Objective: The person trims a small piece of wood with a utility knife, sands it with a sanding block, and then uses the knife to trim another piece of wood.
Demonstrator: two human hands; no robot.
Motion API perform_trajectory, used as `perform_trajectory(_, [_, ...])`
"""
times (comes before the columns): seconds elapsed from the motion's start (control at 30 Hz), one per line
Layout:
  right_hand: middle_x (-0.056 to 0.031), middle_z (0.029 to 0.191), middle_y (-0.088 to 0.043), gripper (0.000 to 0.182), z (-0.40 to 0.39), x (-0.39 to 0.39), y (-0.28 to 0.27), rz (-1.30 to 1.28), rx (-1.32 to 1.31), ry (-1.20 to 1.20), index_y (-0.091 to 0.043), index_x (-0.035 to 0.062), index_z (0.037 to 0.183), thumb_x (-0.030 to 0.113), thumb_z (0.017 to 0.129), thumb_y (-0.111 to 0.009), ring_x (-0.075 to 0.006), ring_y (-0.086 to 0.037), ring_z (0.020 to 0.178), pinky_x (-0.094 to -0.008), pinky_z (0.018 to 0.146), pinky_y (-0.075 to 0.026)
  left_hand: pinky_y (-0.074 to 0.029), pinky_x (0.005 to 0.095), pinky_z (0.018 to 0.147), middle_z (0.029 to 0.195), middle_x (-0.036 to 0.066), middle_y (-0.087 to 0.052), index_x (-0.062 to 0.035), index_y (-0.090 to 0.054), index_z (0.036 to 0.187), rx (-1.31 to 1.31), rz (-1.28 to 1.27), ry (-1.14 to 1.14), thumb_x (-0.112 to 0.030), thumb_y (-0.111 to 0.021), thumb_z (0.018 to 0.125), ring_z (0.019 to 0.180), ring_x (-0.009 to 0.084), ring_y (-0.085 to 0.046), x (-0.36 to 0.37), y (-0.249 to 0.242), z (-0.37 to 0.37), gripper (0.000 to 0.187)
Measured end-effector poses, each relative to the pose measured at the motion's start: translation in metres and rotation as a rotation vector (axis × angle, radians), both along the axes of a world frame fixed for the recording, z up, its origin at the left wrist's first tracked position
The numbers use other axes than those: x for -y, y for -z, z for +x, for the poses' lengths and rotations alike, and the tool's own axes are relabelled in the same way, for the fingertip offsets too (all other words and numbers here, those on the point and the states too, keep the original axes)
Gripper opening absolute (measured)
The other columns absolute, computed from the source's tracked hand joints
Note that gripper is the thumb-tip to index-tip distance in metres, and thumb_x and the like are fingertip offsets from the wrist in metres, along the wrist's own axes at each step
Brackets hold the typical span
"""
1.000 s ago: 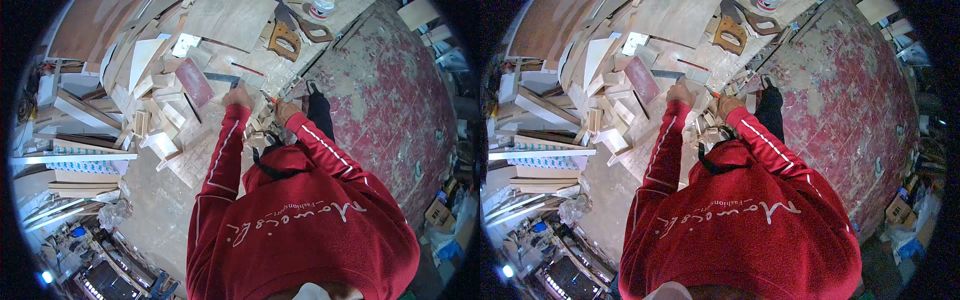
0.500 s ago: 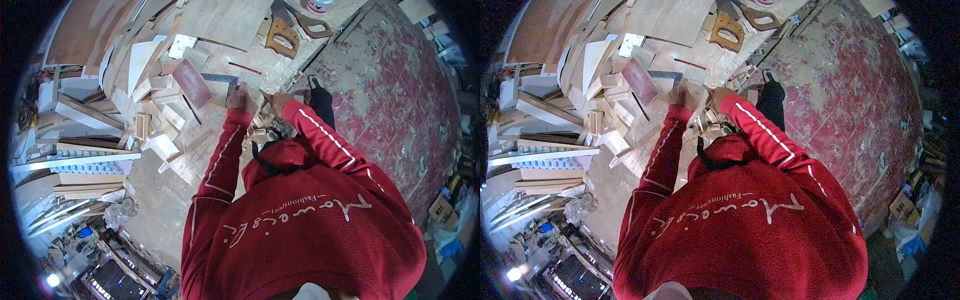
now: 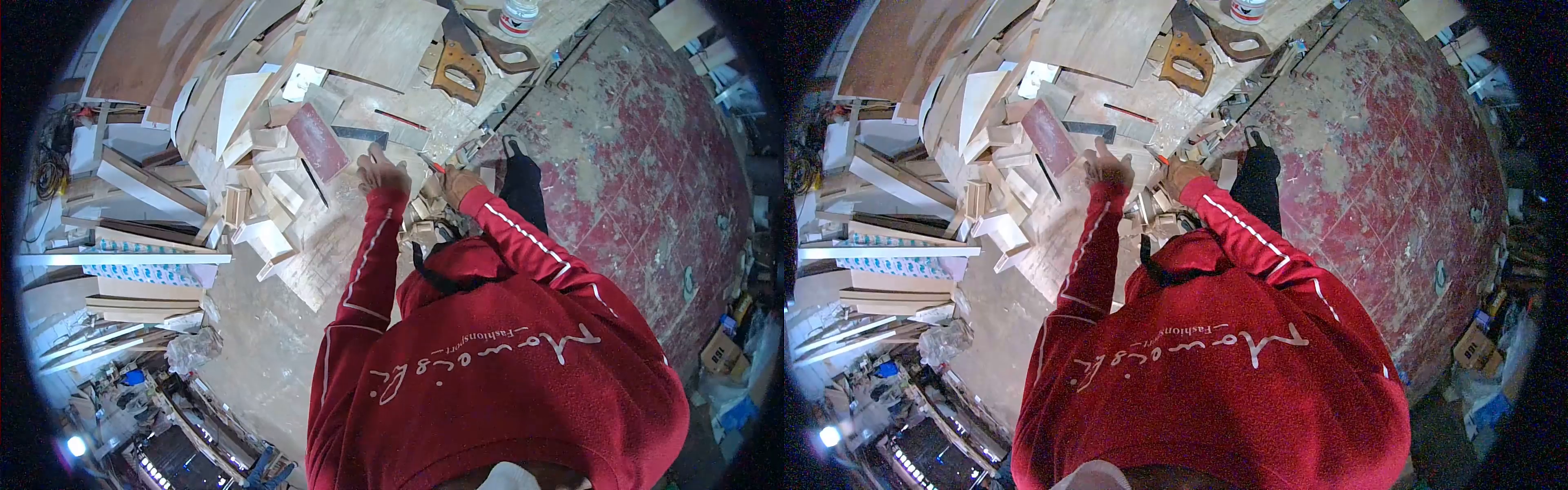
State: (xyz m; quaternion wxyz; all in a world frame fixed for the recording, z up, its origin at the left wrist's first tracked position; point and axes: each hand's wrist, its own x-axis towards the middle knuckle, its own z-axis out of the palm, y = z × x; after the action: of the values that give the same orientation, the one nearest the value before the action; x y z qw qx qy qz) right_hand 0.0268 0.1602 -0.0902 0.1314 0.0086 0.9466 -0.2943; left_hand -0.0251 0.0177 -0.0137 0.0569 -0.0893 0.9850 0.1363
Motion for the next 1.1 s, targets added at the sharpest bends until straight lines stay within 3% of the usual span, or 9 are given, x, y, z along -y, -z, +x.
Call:
perform_trajectory(0.03, [-0.0242,0.068,-0.059,0.031,0.001,0.000,0.003,0.003,0.002,-0.001,-0.052,-0.0016,0.087,0.027,0.084,-0.042,-0.0395,-0.059,0.065,-0.0488,0.061,-0.045,-0.039,0.0539,0.079,0.107,0.018,-0.039,-0.0089,-0.029,0.120,0.017,0.030,-0.010,-0.033,-0.072,0.066,0.104,0.0383,-0.042,-0.002,0.005,0.003,0.074])
perform_trajectory(0.27, [-0.0257,0.064,-0.057,0.029,0.007,-0.002,-0.012,-0.042,-0.022,0.053,-0.050,0.0011,0.092,0.028,0.085,-0.043,-0.0417,-0.057,0.060,-0.0504,0.057,-0.045,-0.032,0.0570,0.087,0.118,0.022,-0.032,-0.0102,-0.025,0.128,0.081,0.109,-0.097,-0.037,-0.071,0.065,0.113,0.0404,-0.031,-0.002,0.020,0.014,0.083])
perform_trajectory(0.47, [-0.0248,0.062,-0.057,0.028,0.011,-0.001,-0.002,-0.004,-0.034,0.040,-0.049,0.0002,0.091,0.027,0.086,-0.044,-0.0415,-0.058,0.058,-0.0493,0.055,-0.046,-0.026,0.0588,0.094,0.132,0.024,-0.022,-0.0142,-0.011,0.137,0.165,0.124,-0.102,-0.040,-0.071,0.066,0.125,0.0437,-0.019,-0.003,0.025,0.009,0.096])
perform_trajectory(0.67, [-0.0256,0.062,-0.057,0.030,0.009,0.001,0.002,0.029,-0.027,0.050,-0.049,-0.0014,0.090,0.028,0.087,-0.044,-0.0409,-0.058,0.059,-0.0484,0.054,-0.045,-0.029,0.0580,0.092,0.130,0.024,-0.025,-0.0133,-0.012,0.137,0.139,0.099,-0.107,-0.038,-0.073,0.065,0.122,0.0446,-0.023,-0.003,0.026,0.007,0.098])
perform_trajectory(0.77, [-0.0257,0.061,-0.056,0.028,0.007,-0.004,0.007,0.010,-0.065,0.035,-0.048,-0.0013,0.090,0.026,0.085,-0.046,-0.0420,-0.058,0.059,-0.0486,0.053,-0.045,-0.033,0.0563,0.089,0.124,0.022,-0.032,-0.0090,-0.023,0.131,0.148,0.117,-0.069,-0.035,-0.075,0.063,0.119,0.0422,-0.030,-0.001,0.007,0.007,0.090])
perform_trajectory(0.83, [-0.0248,0.059,-0.055,0.023,0.003,-0.007,-0.004,-0.028,-0.075,0.000,-0.046,-0.0004,0.092,0.020,0.083,-0.047,-0.0430,-0.057,0.058,-0.0487,0.052,-0.045,-0.038,0.0499,0.085,0.114,0.021,-0.041,-0.0044,-0.034,0.115,0.061,0.092,0.018,-0.030,-0.078,0.059,0.109,0.0382,-0.041,0.000,0.003,0.005,0.076])
perform_trajectory(0.87, [-0.0248,0.059,-0.055,0.023,0.004,-0.007,-0.008,-0.027,-0.073,0.000,-0.046,-0.0004,0.092,0.020,0.083,-0.047,-0.0430,-0.057,0.058,-0.0487,0.052,-0.045,-0.038,0.0499,0.085,0.114,0.021,-0.041,-0.0044,-0.034,0.115,0.063,0.093,0.018,-0.030,-0.078,0.059,0.109,0.0382,-0.041,0.000,0.005,0.004,0.076])
perform_trajectory(0.93, [-0.0248,0.059,-0.054,0.021,0.003,-0.008,-0.009,-0.024,-0.077,-0.029,-0.045,0.0005,0.092,0.018,0.082,-0.046,-0.0427,-0.057,0.058,-0.0486,0.051,-0.044,-0.041,0.0434,0.081,0.102,0.018,-0.047,-0.0036,-0.039,0.101,-0.070,0.123,0.116,-0.023,-0.079,0.056,0.097,0.0352,-0.049,0.000,0.008,-0.004,0.063])
perform_trajectory(1.1, [-0.0245,0.059,-0.055,0.020,0.004,-0.006,0.008,-0.024,-0.065,-0.011,-0.044,0.0022,0.093,0.019,0.082,-0.045,-0.0420,-0.057,0.057,-0.0492,0.052,-0.044,-0.042,0.0399,0.079,0.099,0.019,-0.048,-0.0027,-0.041,0.100,-0.165,0.124,0.136,-0.017,-0.077,0.057,0.092,0.0356,-0.050,-0.005,0.008,-0.012,0.058])
